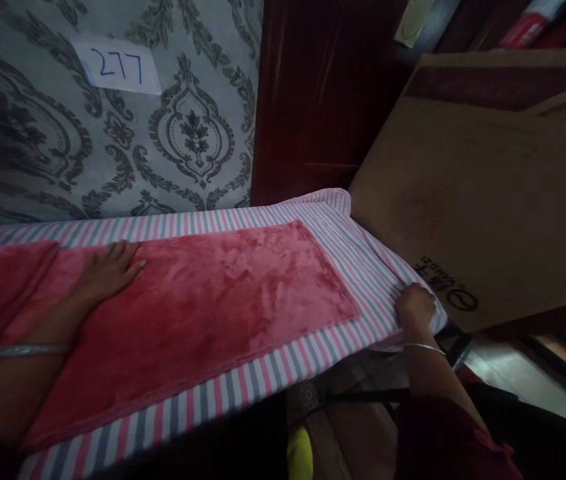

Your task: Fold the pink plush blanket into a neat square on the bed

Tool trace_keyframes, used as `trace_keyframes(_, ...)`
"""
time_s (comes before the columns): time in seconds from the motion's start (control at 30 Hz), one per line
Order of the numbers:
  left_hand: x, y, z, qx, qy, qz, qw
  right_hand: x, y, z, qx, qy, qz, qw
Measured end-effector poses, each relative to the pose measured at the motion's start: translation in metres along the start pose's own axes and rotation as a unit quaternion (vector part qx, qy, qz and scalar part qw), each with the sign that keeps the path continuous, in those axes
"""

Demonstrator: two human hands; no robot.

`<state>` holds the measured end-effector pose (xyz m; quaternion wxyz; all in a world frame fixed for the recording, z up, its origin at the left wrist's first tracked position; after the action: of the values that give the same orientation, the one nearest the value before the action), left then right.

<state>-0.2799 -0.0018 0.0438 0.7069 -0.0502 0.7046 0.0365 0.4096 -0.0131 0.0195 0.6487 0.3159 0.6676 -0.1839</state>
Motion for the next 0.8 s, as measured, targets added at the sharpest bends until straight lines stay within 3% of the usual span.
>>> trace_keyframes(0.13, 0.001, 0.003, -0.002, 0.006, 0.002, 0.012, 1.0, -0.016, -0.016, -0.033, -0.032, 0.031, 0.029, 0.999)
trace_keyframes(0.27, 0.003, 0.006, -0.003, 0.01, 0.007, 0.021, 1.0, -0.016, -0.041, -0.092, -0.146, 0.177, -0.112, 0.967)
trace_keyframes(0.37, 0.003, 0.005, -0.003, 0.016, -0.005, 0.025, 1.0, -0.011, -0.053, -0.122, -0.169, 0.193, -0.169, 0.952)
trace_keyframes(0.47, 0.001, 0.001, -0.005, 0.009, -0.038, 0.058, 0.998, -0.01, -0.057, -0.133, -0.161, 0.196, -0.203, 0.946)
trace_keyframes(0.6, -0.013, -0.009, -0.005, 0.012, -0.09, 0.17, 0.981, -0.017, -0.064, -0.134, -0.15, 0.211, -0.259, 0.931)
trace_keyframes(0.67, -0.018, -0.014, 0.002, 0.045, -0.136, 0.18, 0.973, -0.023, -0.072, -0.136, -0.14, 0.261, -0.327, 0.897)
trace_keyframes(0.73, -0.021, -0.018, 0.016, 0.095, -0.232, 0.147, 0.957, -0.036, -0.081, -0.144, -0.132, 0.333, -0.39, 0.848)
trace_keyframes(0.8, -0.023, -0.022, 0.033, 0.125, -0.372, 0.112, 0.913, -0.057, -0.093, -0.162, -0.142, 0.405, -0.414, 0.803)
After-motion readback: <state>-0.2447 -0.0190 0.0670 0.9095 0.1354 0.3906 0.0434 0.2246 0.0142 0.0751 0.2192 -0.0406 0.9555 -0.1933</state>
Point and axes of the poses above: each hand's wrist, its own y-axis towards the middle knuckle, its own x-axis out of the palm, z = x × y, the point moved 4 cm from there along y, towards the middle knuckle, and after that the axes turned 4 degrees about x, right-handed, at the moved point
